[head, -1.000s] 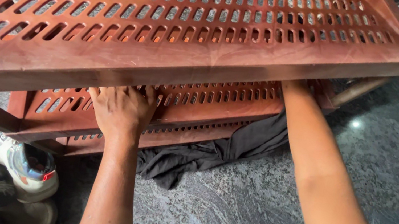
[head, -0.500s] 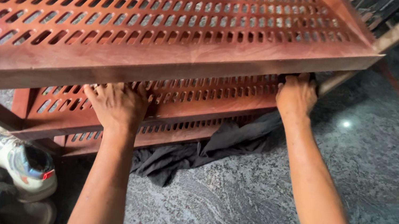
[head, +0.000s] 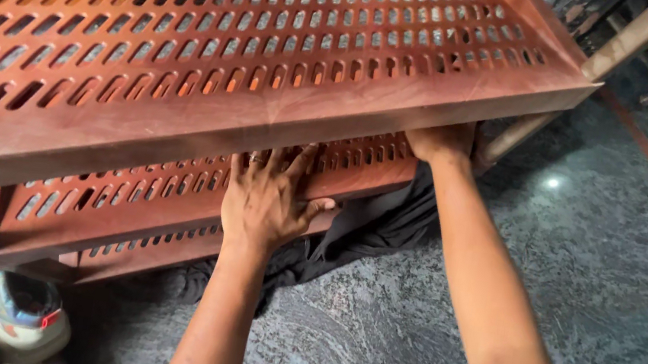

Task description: The person wets a black cloth at a sink, then wipes the surfaces of a brown plastic shoe rack. They clean the shelves and legs of the rack, moving it to access different sides.

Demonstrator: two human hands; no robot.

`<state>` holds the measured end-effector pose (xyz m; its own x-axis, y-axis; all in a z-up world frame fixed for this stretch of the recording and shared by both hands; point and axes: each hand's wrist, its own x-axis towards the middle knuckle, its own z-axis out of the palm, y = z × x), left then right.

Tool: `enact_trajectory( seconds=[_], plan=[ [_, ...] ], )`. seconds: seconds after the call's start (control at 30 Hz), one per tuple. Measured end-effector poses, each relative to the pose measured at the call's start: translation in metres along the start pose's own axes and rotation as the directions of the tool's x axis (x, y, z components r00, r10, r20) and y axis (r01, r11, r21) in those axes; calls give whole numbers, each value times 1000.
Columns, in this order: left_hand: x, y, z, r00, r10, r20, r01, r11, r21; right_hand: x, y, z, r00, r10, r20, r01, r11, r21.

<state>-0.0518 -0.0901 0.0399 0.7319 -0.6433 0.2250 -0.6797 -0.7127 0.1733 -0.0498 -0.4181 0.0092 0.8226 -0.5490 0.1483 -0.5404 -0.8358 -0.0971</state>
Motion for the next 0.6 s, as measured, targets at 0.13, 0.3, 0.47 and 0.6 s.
enact_trajectory(
  seconds=[0.13, 0.3, 0.47, 0.6],
  plan=[
    [-1, 0, 6, 998, -31, 54, 29, 998, 51, -41, 3, 2, 968, 21, -250, -33, 999, -42],
    [-1, -3, 15, 998, -27, 60, 26, 999, 32, -96, -17, 11, 903, 127, -410, -81, 988, 128],
    [6, -15, 27, 998, -57, -23, 52, 983, -178, -146, -87, 14, 938, 37, -343, 9, 992, 130],
    [10, -19, 32, 995, -91, -42, 80, 971, -225, -182, -148, 18, 917, -202, -343, 277, 943, 185]
  ],
)
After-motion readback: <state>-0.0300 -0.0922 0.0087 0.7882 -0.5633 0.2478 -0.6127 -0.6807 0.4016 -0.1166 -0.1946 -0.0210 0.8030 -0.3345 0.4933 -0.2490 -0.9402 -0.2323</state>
